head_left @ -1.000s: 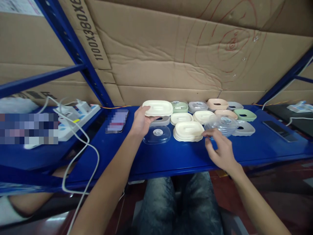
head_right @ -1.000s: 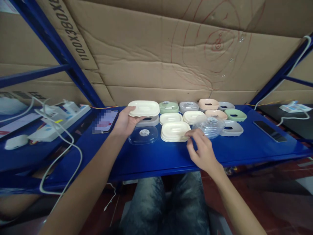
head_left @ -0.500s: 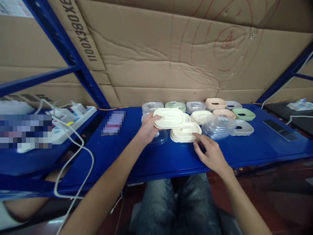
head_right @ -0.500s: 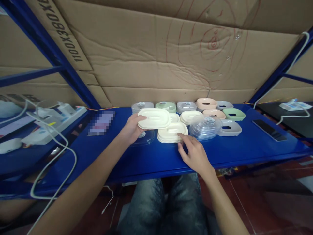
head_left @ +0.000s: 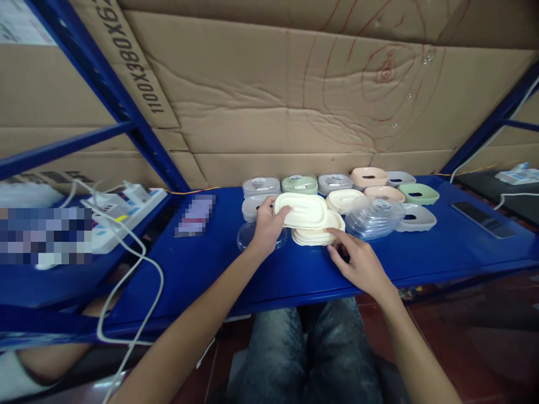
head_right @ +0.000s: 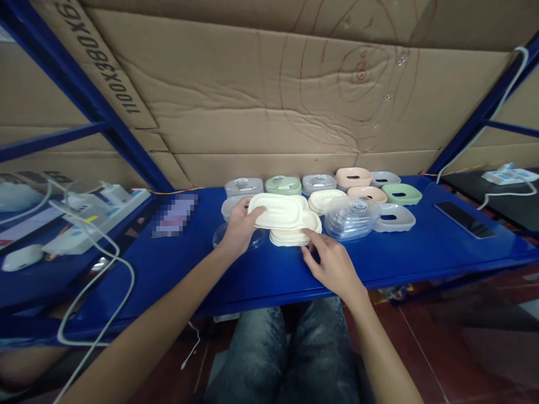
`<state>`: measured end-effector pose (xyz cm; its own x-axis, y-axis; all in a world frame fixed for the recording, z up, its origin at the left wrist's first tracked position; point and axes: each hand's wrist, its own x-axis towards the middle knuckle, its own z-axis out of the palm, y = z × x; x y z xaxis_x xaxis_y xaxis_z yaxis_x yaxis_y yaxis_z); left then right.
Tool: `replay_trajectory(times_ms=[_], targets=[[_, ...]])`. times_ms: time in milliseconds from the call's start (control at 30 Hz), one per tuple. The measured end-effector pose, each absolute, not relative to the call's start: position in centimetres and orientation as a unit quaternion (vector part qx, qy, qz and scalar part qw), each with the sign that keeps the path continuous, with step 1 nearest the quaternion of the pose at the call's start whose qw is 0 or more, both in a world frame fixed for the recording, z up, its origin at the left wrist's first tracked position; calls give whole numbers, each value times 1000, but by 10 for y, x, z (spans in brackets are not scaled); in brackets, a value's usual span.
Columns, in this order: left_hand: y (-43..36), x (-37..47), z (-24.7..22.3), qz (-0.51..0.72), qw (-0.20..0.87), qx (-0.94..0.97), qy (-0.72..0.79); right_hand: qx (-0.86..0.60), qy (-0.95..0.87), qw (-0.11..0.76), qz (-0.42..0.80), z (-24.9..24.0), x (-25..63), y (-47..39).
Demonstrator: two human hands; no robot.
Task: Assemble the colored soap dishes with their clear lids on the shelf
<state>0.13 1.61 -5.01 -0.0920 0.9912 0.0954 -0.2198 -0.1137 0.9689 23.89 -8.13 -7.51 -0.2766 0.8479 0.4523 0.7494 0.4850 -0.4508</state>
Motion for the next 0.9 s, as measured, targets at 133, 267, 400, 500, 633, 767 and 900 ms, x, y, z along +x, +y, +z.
replay_trajectory(times_ms=[133,267,400,500,633,767,900], targets=[[28,11,-41,633,470,417,452,-507,-788,339,83,-76,240,-81],[52,17,-27,636,490,406,436,-501,-788,346,91,-77,241,-81],[77,23,-29,609,422,450,499,-502,-785,350,99,-76,242,-81],[87,26,-38,580,361,487,544,-503,-780,354,112,-75,242,-81],[90,27,-42,536,280,542,584,-500,-782,353,119,-74,242,-82],[88,28,-36,473,204,592,620,-503,-781,350,120,-75,242,-82],[88,27,-33,395,143,640,644,-499,-783,352,117,-76,242,-82]])
